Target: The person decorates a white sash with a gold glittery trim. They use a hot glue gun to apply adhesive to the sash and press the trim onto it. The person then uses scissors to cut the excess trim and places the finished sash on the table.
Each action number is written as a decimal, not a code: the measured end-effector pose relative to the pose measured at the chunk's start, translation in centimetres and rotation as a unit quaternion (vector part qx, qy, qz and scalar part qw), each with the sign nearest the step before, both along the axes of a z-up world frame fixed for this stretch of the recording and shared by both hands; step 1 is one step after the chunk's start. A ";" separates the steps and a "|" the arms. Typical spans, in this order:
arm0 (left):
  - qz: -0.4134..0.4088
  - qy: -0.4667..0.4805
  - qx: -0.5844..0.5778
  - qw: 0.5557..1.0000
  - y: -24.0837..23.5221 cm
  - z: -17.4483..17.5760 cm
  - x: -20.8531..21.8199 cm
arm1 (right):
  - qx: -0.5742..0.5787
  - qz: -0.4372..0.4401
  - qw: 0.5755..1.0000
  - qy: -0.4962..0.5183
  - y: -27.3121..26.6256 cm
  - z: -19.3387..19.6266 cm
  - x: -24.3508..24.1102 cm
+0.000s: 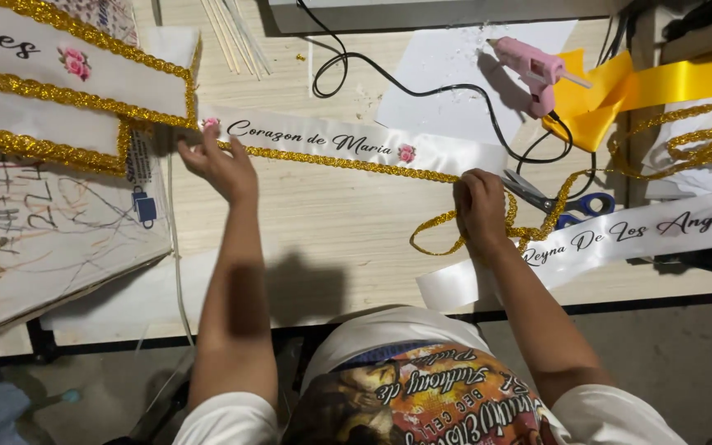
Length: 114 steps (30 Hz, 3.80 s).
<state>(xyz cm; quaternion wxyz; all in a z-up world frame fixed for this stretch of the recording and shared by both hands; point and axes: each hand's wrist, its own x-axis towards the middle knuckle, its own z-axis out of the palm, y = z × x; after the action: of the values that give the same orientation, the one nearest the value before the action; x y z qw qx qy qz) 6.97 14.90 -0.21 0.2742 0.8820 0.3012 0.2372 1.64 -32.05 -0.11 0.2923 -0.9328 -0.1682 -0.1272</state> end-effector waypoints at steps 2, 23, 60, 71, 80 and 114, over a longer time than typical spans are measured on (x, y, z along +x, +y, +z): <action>-0.008 0.017 -0.010 1.000 0.9 -0.9 0.7 | -0.031 -0.021 0.999 -0.008 0.3 0.8 0.0; -0.084 -0.045 0.099 0.991 7.2 3.1 5.5 | 0.026 -0.024 0.997 0.068 3.9 1.5 2.9; -0.387 0.044 -0.089 0.917 -18.5 3.0 -1.4 | -0.009 0.012 0.997 0.075 4.5 3.0 1.0; -0.441 -0.034 0.034 0.896 -17.9 -0.5 -1.8 | 0.059 -0.175 0.981 0.058 -3.4 -1.4 7.1; -0.437 -0.058 0.062 0.896 -17.9 -1.2 -1.8 | 0.096 -0.137 0.977 0.132 -9.3 2.5 18.9; -0.435 -0.078 0.109 0.890 -17.8 -1.0 -2.2 | 0.043 0.106 0.904 0.411 -6.2 9.3 15.0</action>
<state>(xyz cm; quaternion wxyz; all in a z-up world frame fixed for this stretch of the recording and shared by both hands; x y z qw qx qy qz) 4.73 -2.94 -1.21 0.2753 0.9274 -0.1631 0.1937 16.67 -38.24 9.20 0.3871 -0.8656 -0.1250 0.2919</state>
